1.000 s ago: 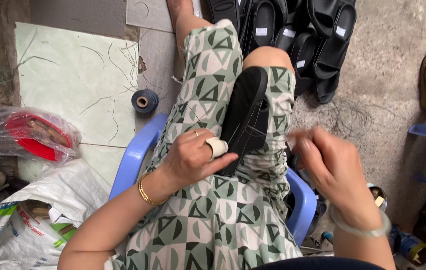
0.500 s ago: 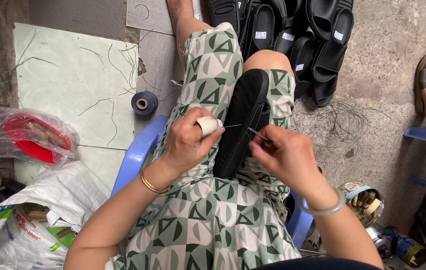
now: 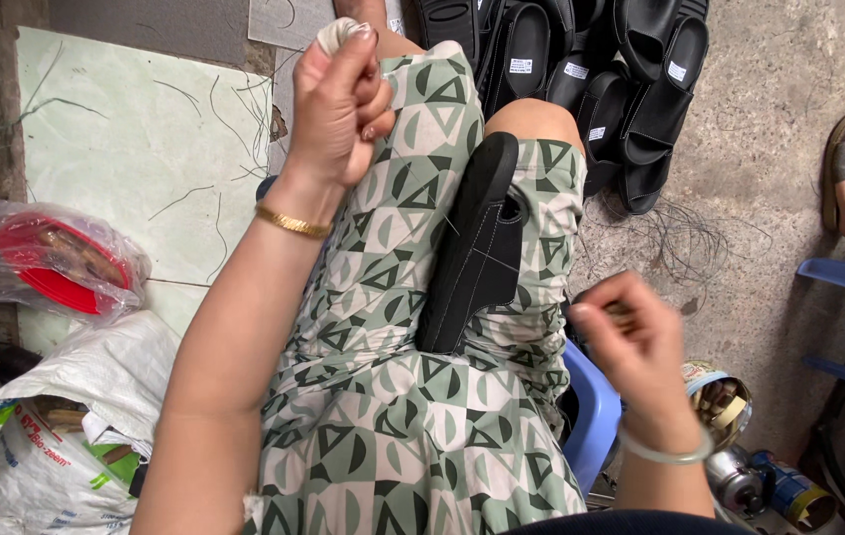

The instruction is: The person sits cross-legged on a chair and sews a black slip-on shoe resting on their lap. They use a needle and thread to stitch along the shoe's edge, repeatedly pulling the thread through the material.

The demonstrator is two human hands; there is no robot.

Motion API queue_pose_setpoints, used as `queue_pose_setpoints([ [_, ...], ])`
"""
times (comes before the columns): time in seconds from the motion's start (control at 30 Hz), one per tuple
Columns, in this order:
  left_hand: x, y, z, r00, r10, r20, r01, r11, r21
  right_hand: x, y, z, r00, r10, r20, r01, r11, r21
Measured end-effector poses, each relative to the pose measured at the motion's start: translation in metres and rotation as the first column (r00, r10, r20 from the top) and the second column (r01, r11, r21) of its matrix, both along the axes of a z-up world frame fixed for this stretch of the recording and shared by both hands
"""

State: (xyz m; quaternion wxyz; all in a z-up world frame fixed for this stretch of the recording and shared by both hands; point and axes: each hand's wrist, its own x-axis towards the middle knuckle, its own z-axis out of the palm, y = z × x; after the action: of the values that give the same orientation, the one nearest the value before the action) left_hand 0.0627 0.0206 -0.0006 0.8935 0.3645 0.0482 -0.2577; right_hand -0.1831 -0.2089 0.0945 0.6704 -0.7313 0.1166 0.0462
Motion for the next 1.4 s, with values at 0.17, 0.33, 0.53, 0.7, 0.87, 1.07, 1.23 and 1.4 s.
queue_pose_setpoints([
  [0.17,0.006,0.010,-0.018,0.991,0.028,-0.129,-0.026,0.999,0.020,-0.007,-0.012,-0.008,0.997,-0.054,0.053,0.053,0.998,0.019],
  [0.33,-0.003,0.071,-0.009,0.893,-0.422,0.159,-0.031,0.293,0.956,0.004,-0.032,0.027,0.998,0.049,-0.025,-0.054,0.781,-0.623],
  [0.53,-0.049,0.016,0.054,0.444,-0.773,0.454,0.036,0.521,0.853,0.032,0.014,0.038,0.849,0.434,-0.301,-0.451,0.299,-0.841],
  [0.7,-0.056,-0.001,0.030,0.155,-0.862,0.483,-0.078,0.477,0.875,0.046,0.021,0.033,0.806,0.431,-0.406,-0.522,0.193,-0.831],
  [0.87,-0.056,-0.002,0.026,0.133,-0.866,0.482,-0.100,0.472,0.876,0.047,0.018,0.031,0.797,0.427,-0.426,-0.532,0.164,-0.831],
  [1.07,-0.055,-0.004,0.023,0.136,-0.863,0.487,-0.108,0.475,0.873,0.047,0.019,0.035,0.786,0.433,-0.441,-0.463,-0.058,-0.884],
  [1.23,-0.061,-0.014,0.015,0.148,-0.814,0.562,-0.202,0.531,0.823,0.048,0.027,0.046,0.753,0.360,-0.551,-0.457,-0.317,-0.831],
  [1.4,-0.069,-0.027,0.006,0.177,-0.795,0.580,-0.256,0.532,0.807,0.057,0.025,0.036,0.656,0.295,-0.694,-0.581,-0.389,-0.715],
])
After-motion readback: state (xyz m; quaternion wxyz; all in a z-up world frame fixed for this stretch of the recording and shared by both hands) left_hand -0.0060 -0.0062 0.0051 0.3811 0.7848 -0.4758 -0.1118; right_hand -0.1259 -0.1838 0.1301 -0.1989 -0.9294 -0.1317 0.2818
